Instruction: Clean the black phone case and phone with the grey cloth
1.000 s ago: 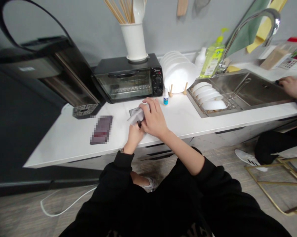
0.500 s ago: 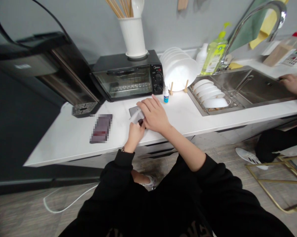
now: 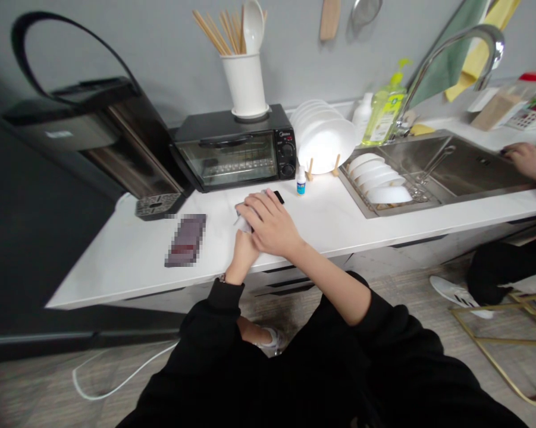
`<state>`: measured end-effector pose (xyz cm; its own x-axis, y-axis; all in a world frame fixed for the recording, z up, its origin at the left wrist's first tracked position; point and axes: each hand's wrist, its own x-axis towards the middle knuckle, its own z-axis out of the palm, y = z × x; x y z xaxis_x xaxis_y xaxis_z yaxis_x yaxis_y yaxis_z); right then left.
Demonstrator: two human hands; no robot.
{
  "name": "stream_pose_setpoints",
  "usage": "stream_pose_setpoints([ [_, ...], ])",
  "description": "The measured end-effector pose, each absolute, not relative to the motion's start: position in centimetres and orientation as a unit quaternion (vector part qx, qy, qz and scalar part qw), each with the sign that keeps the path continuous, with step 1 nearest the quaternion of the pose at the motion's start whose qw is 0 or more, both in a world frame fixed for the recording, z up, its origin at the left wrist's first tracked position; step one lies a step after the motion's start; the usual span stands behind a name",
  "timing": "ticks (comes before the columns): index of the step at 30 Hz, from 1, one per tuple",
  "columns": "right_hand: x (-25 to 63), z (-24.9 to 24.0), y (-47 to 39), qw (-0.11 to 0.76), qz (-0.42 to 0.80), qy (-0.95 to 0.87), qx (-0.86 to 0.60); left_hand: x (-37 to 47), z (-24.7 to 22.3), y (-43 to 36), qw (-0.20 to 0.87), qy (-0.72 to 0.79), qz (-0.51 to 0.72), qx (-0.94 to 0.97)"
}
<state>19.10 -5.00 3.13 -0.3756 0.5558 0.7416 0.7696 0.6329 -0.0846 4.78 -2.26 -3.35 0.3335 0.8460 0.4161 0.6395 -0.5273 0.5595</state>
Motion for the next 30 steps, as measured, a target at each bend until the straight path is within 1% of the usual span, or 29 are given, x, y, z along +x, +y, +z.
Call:
stream_pose_setpoints([
  [4, 19.2, 3.4, -5.1, 0.414, -0.134, -0.783, -0.445, 4.8, -3.3, -2.4, 0.137, 0.475, 0.329, 0.805],
  [8, 19.6, 3.5, -5.0, 0.393, -0.14, -0.802, -0.427, 4.8, -3.2, -2.4, 0.136, 0.476, 0.319, 0.808],
  [13, 20.8, 3.5, -4.3, 0.406, -0.127, -0.772, -0.472, 5.0, -2.9, -2.5, 0.137, 0.492, 0.32, 0.798],
  [15, 21.0, 4.0, -4.5, 0.406, -0.12, -0.775, -0.469, 5.0, -2.7, -2.6, 0.137, 0.493, 0.322, 0.796],
  [19, 20.5, 5.6, -5.8, 0.436, -0.138, -0.761, -0.459, 5.0, -2.6, -2.6, 0.139, 0.491, 0.326, 0.796],
  [20, 20.3, 5.9, -6.1, 0.428, -0.142, -0.777, -0.439, 5.0, -2.7, -2.6, 0.14, 0.49, 0.324, 0.797],
  [22, 20.0, 6.1, -6.2, 0.383, -0.144, -0.827, -0.387, 5.0, -2.8, -2.5, 0.141, 0.492, 0.315, 0.799],
  [24, 20.0, 5.8, -5.8, 0.343, -0.139, -0.854, -0.366, 5.0, -2.8, -2.5, 0.141, 0.496, 0.31, 0.799],
  [28, 20.7, 4.9, -4.8, 0.365, -0.12, -0.814, -0.436, 5.0, -2.6, -2.7, 0.138, 0.493, 0.311, 0.801],
  [30, 20.9, 4.7, -4.9, 0.373, -0.109, -0.813, -0.434, 5.0, -2.5, -2.8, 0.136, 0.489, 0.312, 0.803],
])
